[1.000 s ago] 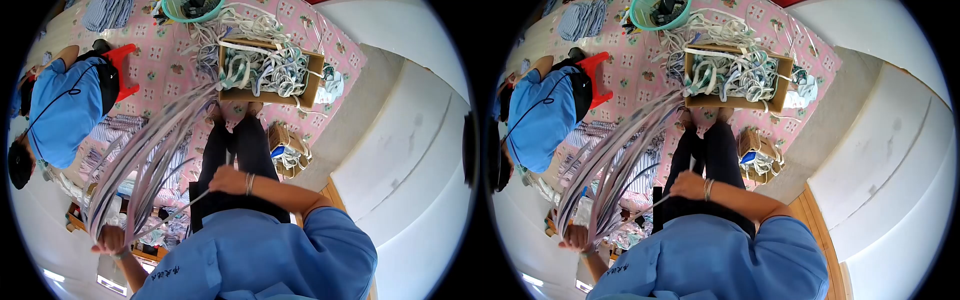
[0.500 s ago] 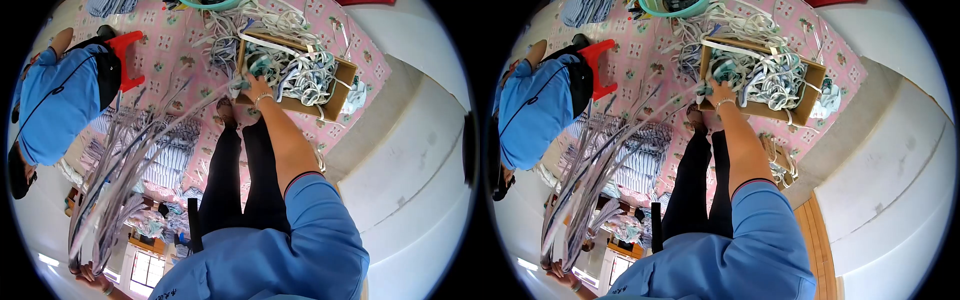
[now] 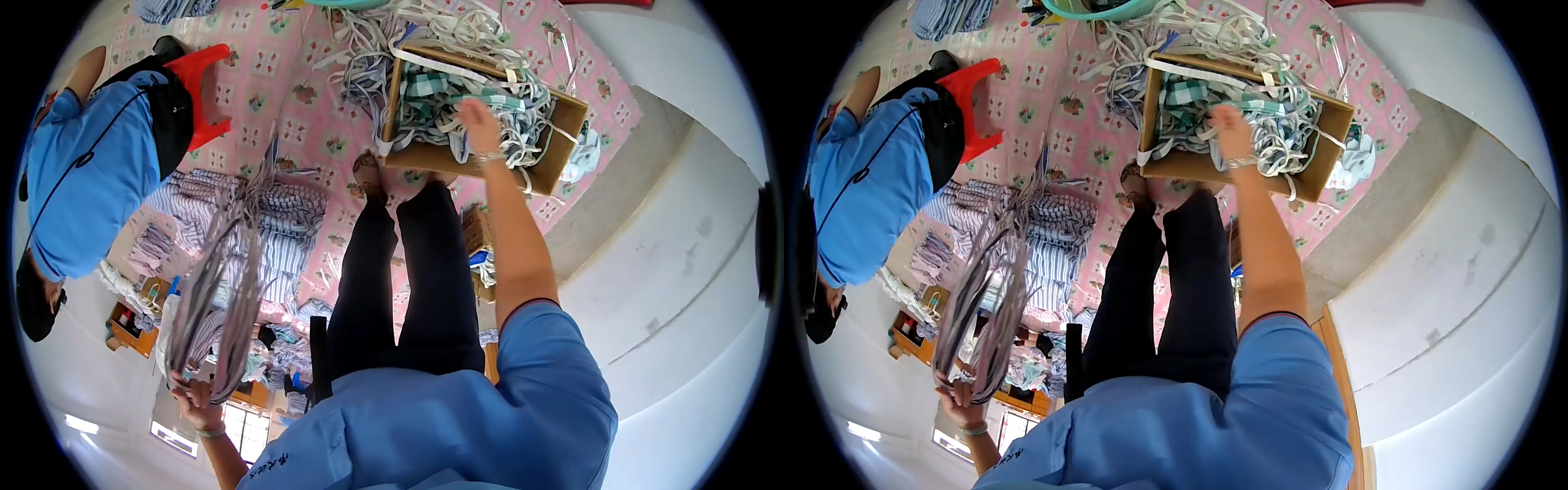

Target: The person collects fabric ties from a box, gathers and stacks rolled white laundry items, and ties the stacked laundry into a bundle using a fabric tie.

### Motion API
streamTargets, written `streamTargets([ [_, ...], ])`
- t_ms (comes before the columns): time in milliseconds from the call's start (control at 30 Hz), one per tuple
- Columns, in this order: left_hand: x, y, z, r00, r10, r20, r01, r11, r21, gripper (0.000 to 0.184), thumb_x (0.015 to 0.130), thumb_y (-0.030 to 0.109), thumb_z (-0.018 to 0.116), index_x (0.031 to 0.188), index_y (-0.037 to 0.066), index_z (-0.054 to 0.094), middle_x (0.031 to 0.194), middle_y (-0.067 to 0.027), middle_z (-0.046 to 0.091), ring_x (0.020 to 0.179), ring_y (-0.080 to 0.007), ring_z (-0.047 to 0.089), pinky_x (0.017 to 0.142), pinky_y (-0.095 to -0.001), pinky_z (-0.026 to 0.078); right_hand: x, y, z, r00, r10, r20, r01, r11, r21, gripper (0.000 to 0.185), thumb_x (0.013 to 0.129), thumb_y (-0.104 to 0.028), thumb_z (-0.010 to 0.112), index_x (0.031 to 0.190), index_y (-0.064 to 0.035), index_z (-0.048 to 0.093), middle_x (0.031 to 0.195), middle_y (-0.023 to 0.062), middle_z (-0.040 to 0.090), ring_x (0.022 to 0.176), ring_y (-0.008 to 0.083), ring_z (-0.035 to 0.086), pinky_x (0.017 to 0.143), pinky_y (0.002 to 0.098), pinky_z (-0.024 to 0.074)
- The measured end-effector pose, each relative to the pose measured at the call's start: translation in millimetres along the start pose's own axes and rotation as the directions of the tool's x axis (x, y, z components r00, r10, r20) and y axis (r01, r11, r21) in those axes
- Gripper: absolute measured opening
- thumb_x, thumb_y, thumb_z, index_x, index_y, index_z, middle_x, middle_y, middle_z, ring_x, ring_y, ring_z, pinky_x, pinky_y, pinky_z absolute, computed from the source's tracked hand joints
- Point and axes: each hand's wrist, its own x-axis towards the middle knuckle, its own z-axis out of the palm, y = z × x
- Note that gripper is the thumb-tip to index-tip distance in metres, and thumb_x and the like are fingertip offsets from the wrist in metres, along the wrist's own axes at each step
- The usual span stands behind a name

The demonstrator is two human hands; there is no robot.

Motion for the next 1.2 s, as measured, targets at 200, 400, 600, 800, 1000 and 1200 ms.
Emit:
streamTargets([
  [200, 15.7, -30.8, 22.2, 0.983, -0.145, 0.110, 0.147, 0.989, -0.007, 0.039, 0.091, 0.044, 0.035, 0.118, 0.020, 0.051, 0.049, 0.0060, 0.024, 0.041, -0.0055, 0.025, 0.062, -0.0269, 0.035, 11.6, 65.8, 69.3, 0.940, 0.211, 0.267, 0.104, 0.569, -0.816, 0.020, 0.081, -0.011, 0.046, 0.094, -0.0097, 0.062, 0.086, 0.0167, 0.062, 0.084, 0.0346, 0.058, 0.076, 0.0394, 0.0465],
  [400, 34.2, -62.2, 38.9, 0.967, -0.215, 0.136, 0.223, 0.974, -0.050, 0.037, 0.090, 0.044, 0.038, 0.114, 0.020, 0.053, 0.049, 0.0065, 0.028, 0.042, -0.0058, 0.028, 0.061, -0.0268, 0.033, -4.3, 61.0, 76.1, 0.780, 0.517, 0.352, 0.362, 0.086, -0.928, 0.027, 0.084, -0.017, 0.041, 0.101, -0.0183, 0.062, 0.112, 0.0047, 0.056, 0.102, 0.0223, 0.054, 0.083, 0.0351, 0.0418],
  [600, 29.6, -71.4, 55.2, 0.933, -0.295, 0.209, 0.321, 0.941, -0.104, 0.034, 0.088, 0.042, 0.045, 0.109, 0.018, 0.055, 0.049, 0.0051, 0.031, 0.043, -0.0085, 0.027, 0.060, -0.0280, 0.028, -29.0, 42.4, 53.9, 0.931, 0.277, 0.238, 0.129, 0.362, -0.923, 0.017, 0.079, -0.018, 0.050, 0.090, -0.0125, 0.062, 0.093, 0.0093, 0.059, 0.089, 0.0274, 0.056, 0.073, 0.0372, 0.0443],
  [800, 27.1, -75.4, 102.2, 0.887, -0.387, 0.250, 0.418, 0.905, -0.082, 0.039, 0.089, 0.037, 0.044, 0.117, 0.010, 0.050, 0.051, 0.0048, 0.029, 0.047, -0.0088, 0.029, 0.063, -0.0270, 0.033, -97.6, -110.4, 42.9, 0.945, -0.324, -0.040, 0.256, 0.813, -0.523, 0.007, 0.078, -0.008, 0.057, 0.082, -0.0029, 0.056, 0.079, 0.0122, 0.056, 0.071, 0.0264, 0.055, 0.063, 0.0329, 0.0439],
  [1000, 53.1, -95.5, 178.6, 0.746, -0.598, 0.291, 0.617, 0.786, 0.035, 0.037, 0.090, 0.027, 0.044, 0.113, -0.002, 0.048, 0.060, -0.0019, 0.043, 0.050, -0.0105, 0.035, 0.058, -0.0238, 0.032, -215.5, -266.1, 52.4, 0.909, -0.417, 0.004, 0.408, 0.888, -0.213, 0.004, 0.080, -0.001, 0.053, 0.084, -0.0009, 0.054, 0.081, 0.0095, 0.059, 0.067, 0.0230, 0.056, 0.063, 0.0286, 0.0465],
  [1200, 93.4, -114.6, 245.6, 0.545, -0.714, 0.438, 0.765, 0.638, 0.088, 0.042, 0.091, 0.037, 0.038, 0.115, 0.003, 0.048, 0.098, -0.0112, 0.060, 0.065, -0.0113, 0.054, 0.059, -0.0236, 0.046, -294.6, -344.4, 76.2, 0.610, -0.664, 0.432, 0.626, 0.738, 0.251, 0.023, 0.067, 0.003, 0.056, 0.088, -0.0042, 0.054, 0.090, 0.0111, 0.054, 0.084, 0.0301, 0.052, 0.068, 0.0354, 0.0448],
])
